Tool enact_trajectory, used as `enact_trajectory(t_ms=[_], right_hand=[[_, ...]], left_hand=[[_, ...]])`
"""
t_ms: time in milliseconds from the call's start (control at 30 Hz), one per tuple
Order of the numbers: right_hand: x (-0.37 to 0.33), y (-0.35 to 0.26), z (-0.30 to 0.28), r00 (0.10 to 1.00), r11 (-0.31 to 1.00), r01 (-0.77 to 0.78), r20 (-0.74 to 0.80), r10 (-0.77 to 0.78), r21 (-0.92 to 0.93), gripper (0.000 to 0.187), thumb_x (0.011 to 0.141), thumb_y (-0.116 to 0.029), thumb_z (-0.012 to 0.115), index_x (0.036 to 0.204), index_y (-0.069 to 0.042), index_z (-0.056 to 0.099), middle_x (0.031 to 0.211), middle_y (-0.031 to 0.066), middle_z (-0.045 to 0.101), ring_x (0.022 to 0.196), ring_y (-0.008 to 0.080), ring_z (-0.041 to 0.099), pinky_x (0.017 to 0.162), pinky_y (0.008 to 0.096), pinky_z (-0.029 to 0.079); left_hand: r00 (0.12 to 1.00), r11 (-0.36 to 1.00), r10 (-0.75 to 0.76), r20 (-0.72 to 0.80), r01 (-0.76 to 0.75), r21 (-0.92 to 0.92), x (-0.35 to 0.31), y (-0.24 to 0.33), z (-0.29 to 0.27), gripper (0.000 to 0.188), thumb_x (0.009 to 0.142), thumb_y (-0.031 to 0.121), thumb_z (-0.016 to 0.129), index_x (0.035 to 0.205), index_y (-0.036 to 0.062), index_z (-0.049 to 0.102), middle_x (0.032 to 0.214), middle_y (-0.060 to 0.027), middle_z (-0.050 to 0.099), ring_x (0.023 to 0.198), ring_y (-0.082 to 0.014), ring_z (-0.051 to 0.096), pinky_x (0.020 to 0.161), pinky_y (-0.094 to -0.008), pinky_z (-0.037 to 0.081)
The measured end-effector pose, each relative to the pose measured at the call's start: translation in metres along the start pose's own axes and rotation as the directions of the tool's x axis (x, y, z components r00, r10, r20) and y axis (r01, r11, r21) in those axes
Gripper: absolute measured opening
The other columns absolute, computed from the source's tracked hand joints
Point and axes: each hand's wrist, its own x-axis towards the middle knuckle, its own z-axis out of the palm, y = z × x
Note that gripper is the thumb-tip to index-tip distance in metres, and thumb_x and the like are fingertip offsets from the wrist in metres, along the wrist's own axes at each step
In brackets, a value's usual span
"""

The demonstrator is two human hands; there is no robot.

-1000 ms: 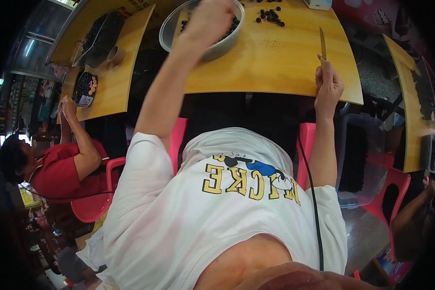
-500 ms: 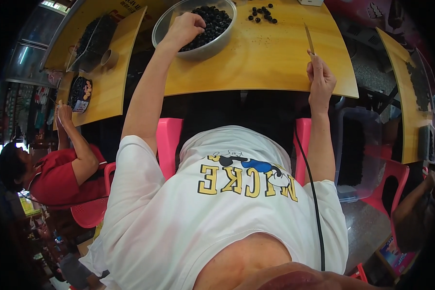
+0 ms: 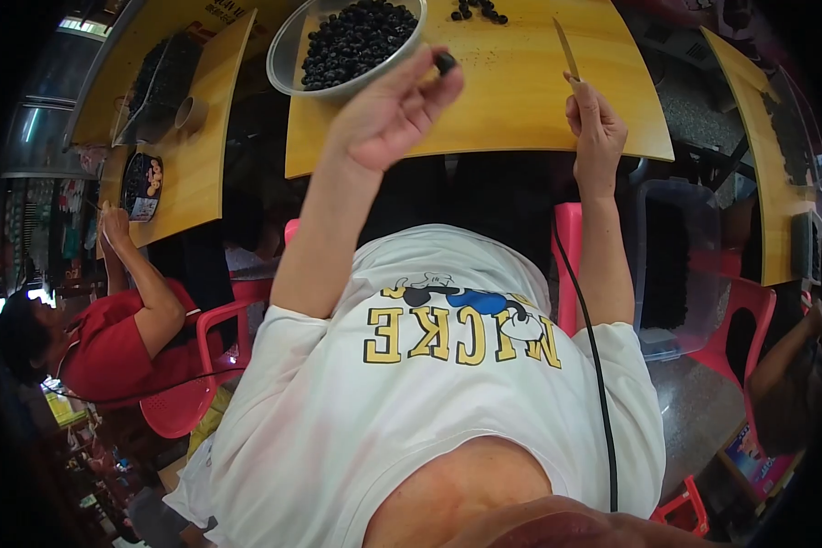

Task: Trimming or pitting small black fruits using a knife and placing them in a separate pile.

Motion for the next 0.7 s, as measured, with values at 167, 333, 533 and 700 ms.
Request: enact_trajectory(t_ms=[167,333,533,700], right_hand=[[-0.013,-0.017,0.015,0.974,0.996,0.083,0.213,-0.072,-0.042,0.027,0.095,-0.019,0.056,0.108,0.002,0.066,0.07,-0.003,0.051,0.062,0.0042,0.041,0.054,0.017,0.03],[-0.024,-0.036,0.023,0.931,0.966,0.191,0.345,-0.122,-0.172,0.023,0.093,-0.014,0.057,0.108,0.001,0.066,0.074,-0.0013,0.056,0.066,0.0047,0.046,0.057,0.0173,0.035],[-0.035,-0.054,0.027,0.862,0.934,0.289,0.481,-0.159,-0.21,0.022,0.088,-0.008,0.063,0.108,0.0,0.067,0.077,0.0018,0.06,0.064,0.0058,0.048,0.055,0.0185,0.036],[-0.042,-0.056,0.037,0.709,0.701,0.648,0.571,-0.413,-0.297,0.031,0.076,-0.011,0.073,0.106,-0.005,0.068,0.07,0.0064,0.06,0.056,0.0142,0.055,0.048,0.0232,0.04]], left_hand=[[0.993,0.977,-0.112,-0.023,0.106,-0.183,-0.009,-0.034,-0.009,0.022,0.087,0.0,0.06,0.109,-0.0034,0.056,0.104,-0.0123,0.06,0.099,-0.0221,0.062,0.086,-0.0258,0.055],[0.997,0.988,-0.076,-0.002,0.075,-0.137,-0.012,-0.037,-0.022,0.021,0.088,-0.001,0.059,0.109,-0.0038,0.056,0.106,-0.0146,0.06,0.098,-0.0215,0.062,0.088,-0.0251,0.054],[0.994,0.991,-0.011,0.108,0.025,-0.129,-0.02,-0.036,-0.024,0.023,0.089,0.002,0.058,0.112,-0.0013,0.057,0.104,-0.0145,0.062,0.094,-0.0199,0.063,0.085,-0.0269,0.055],[0.993,0.999,0.036,0.113,-0.037,0.001,-0.023,-0.035,-0.023,0.021,0.092,0.007,0.056,0.111,-0.0005,0.057,0.101,-0.0126,0.063,0.088,-0.0172,0.065,0.079,-0.0276,0.055]])
